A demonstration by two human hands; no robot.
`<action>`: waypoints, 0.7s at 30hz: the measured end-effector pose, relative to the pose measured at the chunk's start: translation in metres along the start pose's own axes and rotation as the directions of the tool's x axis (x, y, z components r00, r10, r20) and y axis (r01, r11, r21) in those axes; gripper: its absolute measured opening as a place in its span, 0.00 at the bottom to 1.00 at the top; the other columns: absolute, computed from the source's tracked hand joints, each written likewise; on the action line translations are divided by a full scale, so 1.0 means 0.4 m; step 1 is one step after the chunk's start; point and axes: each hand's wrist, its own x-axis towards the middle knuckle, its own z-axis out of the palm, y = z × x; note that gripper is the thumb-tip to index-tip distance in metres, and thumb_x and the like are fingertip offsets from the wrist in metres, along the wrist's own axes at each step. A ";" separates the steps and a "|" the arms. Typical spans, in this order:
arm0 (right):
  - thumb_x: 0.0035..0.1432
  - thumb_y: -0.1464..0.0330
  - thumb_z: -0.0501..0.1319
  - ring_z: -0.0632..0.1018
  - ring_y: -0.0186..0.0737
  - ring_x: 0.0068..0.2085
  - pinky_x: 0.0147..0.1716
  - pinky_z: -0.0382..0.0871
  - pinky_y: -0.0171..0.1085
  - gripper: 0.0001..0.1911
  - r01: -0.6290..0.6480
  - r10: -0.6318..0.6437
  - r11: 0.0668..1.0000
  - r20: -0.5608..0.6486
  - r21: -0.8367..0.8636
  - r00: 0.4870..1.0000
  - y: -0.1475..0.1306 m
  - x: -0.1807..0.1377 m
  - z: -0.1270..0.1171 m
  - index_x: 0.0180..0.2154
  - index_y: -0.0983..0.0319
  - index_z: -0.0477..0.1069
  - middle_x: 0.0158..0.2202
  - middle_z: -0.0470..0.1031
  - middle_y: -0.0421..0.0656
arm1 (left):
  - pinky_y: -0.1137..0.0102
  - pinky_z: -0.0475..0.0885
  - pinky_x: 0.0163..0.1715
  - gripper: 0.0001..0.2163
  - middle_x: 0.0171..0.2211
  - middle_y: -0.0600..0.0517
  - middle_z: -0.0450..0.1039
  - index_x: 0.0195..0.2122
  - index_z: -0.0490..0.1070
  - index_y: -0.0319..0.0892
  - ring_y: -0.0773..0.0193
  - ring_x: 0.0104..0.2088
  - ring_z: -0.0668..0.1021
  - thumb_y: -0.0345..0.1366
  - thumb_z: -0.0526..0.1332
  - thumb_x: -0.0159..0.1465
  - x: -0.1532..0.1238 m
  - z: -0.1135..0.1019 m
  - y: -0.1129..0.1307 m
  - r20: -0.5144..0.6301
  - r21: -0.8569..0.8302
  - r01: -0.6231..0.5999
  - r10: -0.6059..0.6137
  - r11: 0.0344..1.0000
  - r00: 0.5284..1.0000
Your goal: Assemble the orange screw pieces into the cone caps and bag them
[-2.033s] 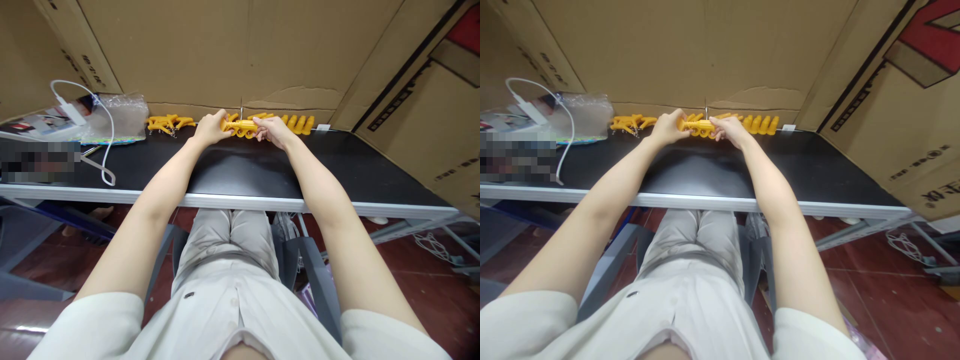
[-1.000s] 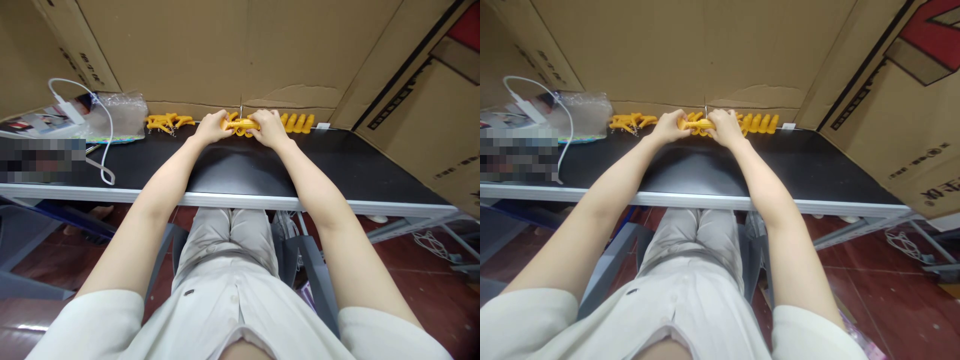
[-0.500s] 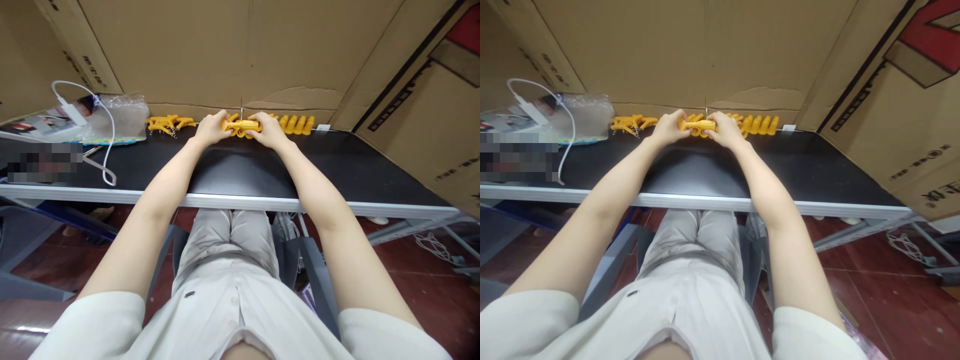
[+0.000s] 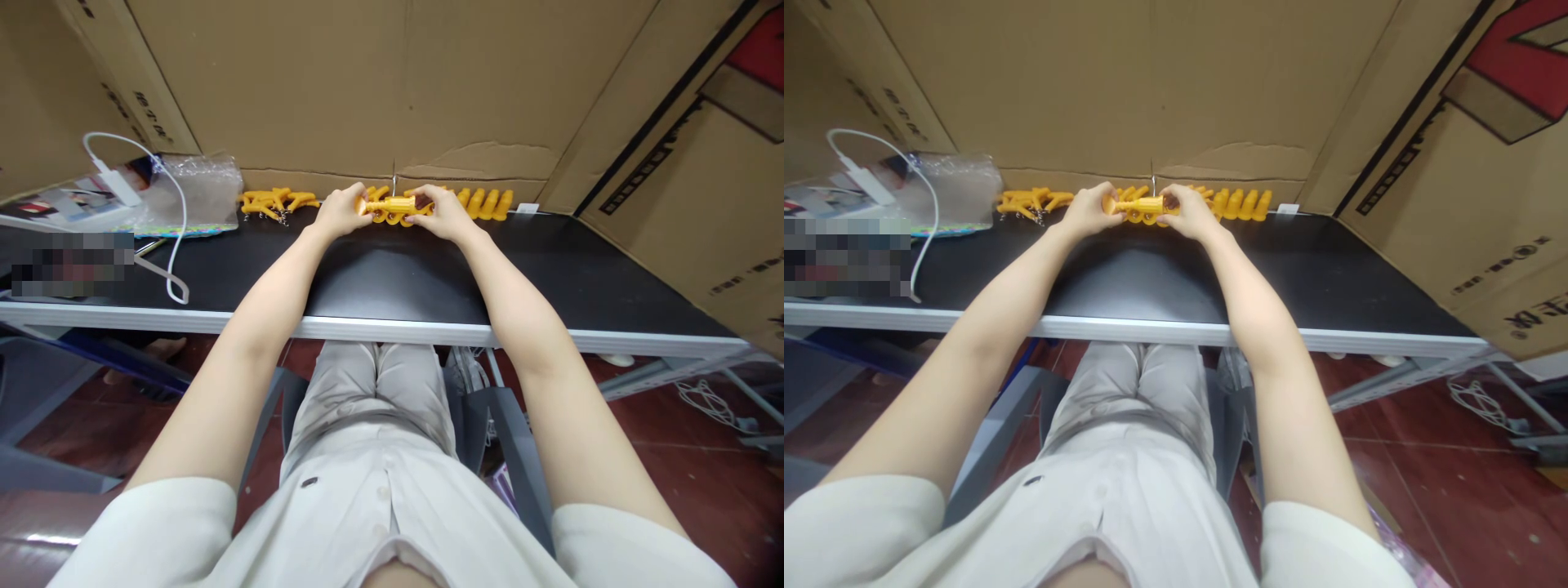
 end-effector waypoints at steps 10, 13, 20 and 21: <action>0.51 0.70 0.77 0.83 0.55 0.53 0.64 0.77 0.56 0.22 -0.030 0.030 0.999 -0.003 0.024 1.000 -0.019 -0.005 -0.006 0.49 0.60 0.80 0.49 0.83 0.49 | 0.54 0.75 0.60 0.17 0.48 0.44 0.84 0.54 0.76 0.44 0.43 0.58 0.84 0.39 0.72 0.66 -0.014 -0.019 0.035 0.046 0.044 0.056 -0.058 0.997 0.997; 0.51 0.66 0.79 0.82 0.56 0.53 0.63 0.77 0.58 0.21 -0.039 0.040 0.998 -0.002 0.044 0.999 -0.023 -0.007 -0.006 0.47 0.60 0.81 0.47 0.82 0.48 | 0.52 0.76 0.58 0.17 0.49 0.42 0.85 0.54 0.77 0.45 0.39 0.58 0.85 0.37 0.72 0.65 -0.014 -0.020 0.037 0.046 0.050 0.048 -0.051 0.998 0.998; 0.50 0.64 0.81 0.82 0.56 0.52 0.63 0.77 0.60 0.23 -0.042 0.042 0.997 0.001 0.057 0.999 -0.011 -0.001 -0.006 0.48 0.58 0.82 0.45 0.81 0.47 | 0.55 0.75 0.58 0.17 0.47 0.46 0.85 0.55 0.76 0.45 0.43 0.57 0.84 0.39 0.71 0.67 -0.009 -0.011 0.022 0.038 0.075 0.016 -0.019 0.997 0.999; 0.50 0.64 0.81 0.82 0.56 0.52 0.64 0.77 0.60 0.23 -0.043 0.043 0.997 0.003 0.058 0.999 -0.008 0.000 -0.006 0.48 0.58 0.82 0.45 0.81 0.47 | 0.55 0.75 0.59 0.17 0.47 0.47 0.85 0.55 0.76 0.45 0.43 0.57 0.84 0.40 0.71 0.66 -0.008 -0.011 0.021 0.033 0.066 0.015 -0.017 0.998 0.999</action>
